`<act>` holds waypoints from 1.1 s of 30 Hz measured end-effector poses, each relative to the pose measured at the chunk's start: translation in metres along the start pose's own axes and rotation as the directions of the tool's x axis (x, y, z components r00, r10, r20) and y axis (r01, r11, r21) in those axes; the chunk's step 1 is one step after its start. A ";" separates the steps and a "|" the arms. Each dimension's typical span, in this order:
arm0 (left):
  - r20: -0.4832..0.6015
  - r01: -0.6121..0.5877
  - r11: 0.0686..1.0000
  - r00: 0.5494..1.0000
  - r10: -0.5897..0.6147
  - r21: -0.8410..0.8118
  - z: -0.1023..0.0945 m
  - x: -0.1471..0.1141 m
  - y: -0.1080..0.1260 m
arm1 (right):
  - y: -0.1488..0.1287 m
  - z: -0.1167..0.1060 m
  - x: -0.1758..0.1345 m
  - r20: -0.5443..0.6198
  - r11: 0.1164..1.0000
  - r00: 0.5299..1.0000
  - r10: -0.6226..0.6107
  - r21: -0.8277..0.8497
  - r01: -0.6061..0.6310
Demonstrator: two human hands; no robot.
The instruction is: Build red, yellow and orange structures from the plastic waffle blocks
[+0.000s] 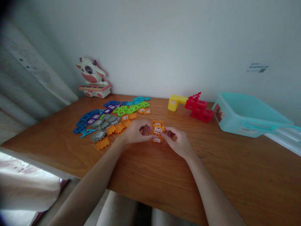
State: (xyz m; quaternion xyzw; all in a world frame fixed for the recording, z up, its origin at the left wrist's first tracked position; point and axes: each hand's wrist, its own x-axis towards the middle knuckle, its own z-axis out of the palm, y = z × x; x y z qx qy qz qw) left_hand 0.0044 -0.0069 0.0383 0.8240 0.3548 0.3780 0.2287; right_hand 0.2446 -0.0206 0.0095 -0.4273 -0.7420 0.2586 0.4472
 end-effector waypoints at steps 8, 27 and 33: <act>0.088 0.116 0.993 0.990 -0.113 -0.032 0.001 0.000 -0.005 | -0.001 -0.001 0.000 0.027 0.999 1.000 0.010 -0.034 -0.009; 0.218 0.120 0.985 0.965 -0.145 0.125 0.003 0.001 -0.006 | -0.002 -0.001 0.002 0.085 0.994 0.994 -0.068 -0.082 0.075; 0.219 0.094 0.986 0.968 -0.123 0.135 0.004 0.000 -0.008 | -0.006 -0.003 0.003 0.092 0.990 0.993 -0.079 -0.107 0.088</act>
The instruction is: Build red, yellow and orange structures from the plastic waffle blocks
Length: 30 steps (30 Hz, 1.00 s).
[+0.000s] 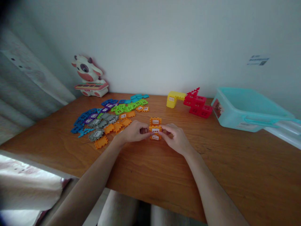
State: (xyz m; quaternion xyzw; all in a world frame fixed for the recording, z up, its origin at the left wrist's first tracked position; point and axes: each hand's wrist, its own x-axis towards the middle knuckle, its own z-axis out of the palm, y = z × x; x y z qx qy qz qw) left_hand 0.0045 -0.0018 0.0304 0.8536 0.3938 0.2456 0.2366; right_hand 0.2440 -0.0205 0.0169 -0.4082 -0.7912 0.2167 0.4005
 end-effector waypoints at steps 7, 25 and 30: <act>0.000 -0.002 0.999 1.000 0.002 0.034 -0.001 -0.001 0.000 | 0.005 0.010 -0.003 0.018 0.997 1.000 -0.017 0.075 0.015; -0.041 -0.012 0.988 0.999 0.018 0.156 0.004 0.001 0.000 | 0.005 0.004 0.003 0.029 0.991 0.995 -0.093 -0.098 0.095; -0.032 -0.042 0.980 0.998 0.050 0.196 0.007 0.003 -0.003 | 0.008 0.008 0.002 0.001 0.991 0.997 -0.081 -0.110 0.081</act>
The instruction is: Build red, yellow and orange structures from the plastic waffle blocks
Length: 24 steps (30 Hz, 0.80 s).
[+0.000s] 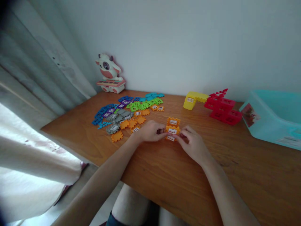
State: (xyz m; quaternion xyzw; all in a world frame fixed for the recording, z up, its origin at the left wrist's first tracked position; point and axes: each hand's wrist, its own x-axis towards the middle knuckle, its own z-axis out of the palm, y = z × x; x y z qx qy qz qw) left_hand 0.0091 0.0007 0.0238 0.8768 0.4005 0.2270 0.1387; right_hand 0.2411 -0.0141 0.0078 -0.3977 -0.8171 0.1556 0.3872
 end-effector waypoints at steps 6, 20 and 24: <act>-0.001 0.002 1.000 1.000 -0.002 0.011 0.003 0.002 -0.002 | 0.002 0.008 -0.004 -0.019 0.996 0.997 0.079 0.043 -0.078; -0.107 0.144 0.985 0.985 -0.134 0.091 0.010 0.003 0.007 | 0.009 0.007 -0.007 -0.019 0.988 0.988 0.155 0.017 -0.155; -0.160 0.249 0.966 0.958 -0.237 0.061 0.008 0.003 0.012 | 0.010 0.008 -0.008 -0.073 0.984 0.981 0.179 -0.011 -0.180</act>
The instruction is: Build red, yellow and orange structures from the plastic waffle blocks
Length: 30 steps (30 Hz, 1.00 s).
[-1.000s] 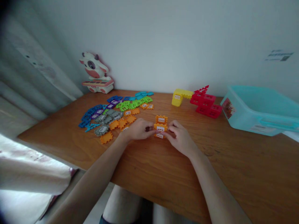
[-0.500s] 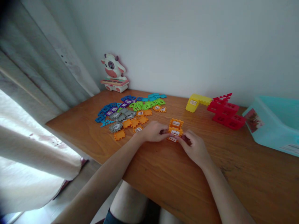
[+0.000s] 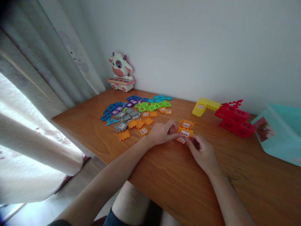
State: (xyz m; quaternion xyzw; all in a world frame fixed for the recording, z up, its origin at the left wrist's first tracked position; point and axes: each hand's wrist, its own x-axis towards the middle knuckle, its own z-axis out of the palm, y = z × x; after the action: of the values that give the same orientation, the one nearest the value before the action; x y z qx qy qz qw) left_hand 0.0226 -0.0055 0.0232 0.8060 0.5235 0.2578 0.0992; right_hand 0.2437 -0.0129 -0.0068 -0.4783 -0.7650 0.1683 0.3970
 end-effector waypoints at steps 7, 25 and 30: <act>-0.134 0.160 0.959 0.982 -0.131 0.235 -0.014 -0.001 0.014 | -0.002 0.001 -0.001 0.007 0.999 0.999 0.045 0.020 -0.045; 0.040 0.533 0.590 0.721 -0.691 0.606 0.001 -0.018 0.029 | -0.005 0.001 -0.002 0.036 0.999 0.999 0.028 -0.029 -0.027; 0.125 0.399 0.708 0.817 -0.563 0.583 0.005 -0.020 0.038 | -0.005 0.001 -0.002 0.035 0.998 0.999 0.035 -0.046 -0.033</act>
State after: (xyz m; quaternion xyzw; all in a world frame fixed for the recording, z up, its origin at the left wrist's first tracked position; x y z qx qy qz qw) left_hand 0.0487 -0.0391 0.0289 0.6628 0.7466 -0.0556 0.0132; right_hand 0.2403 -0.0171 -0.0055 -0.4971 -0.7674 0.1662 0.3693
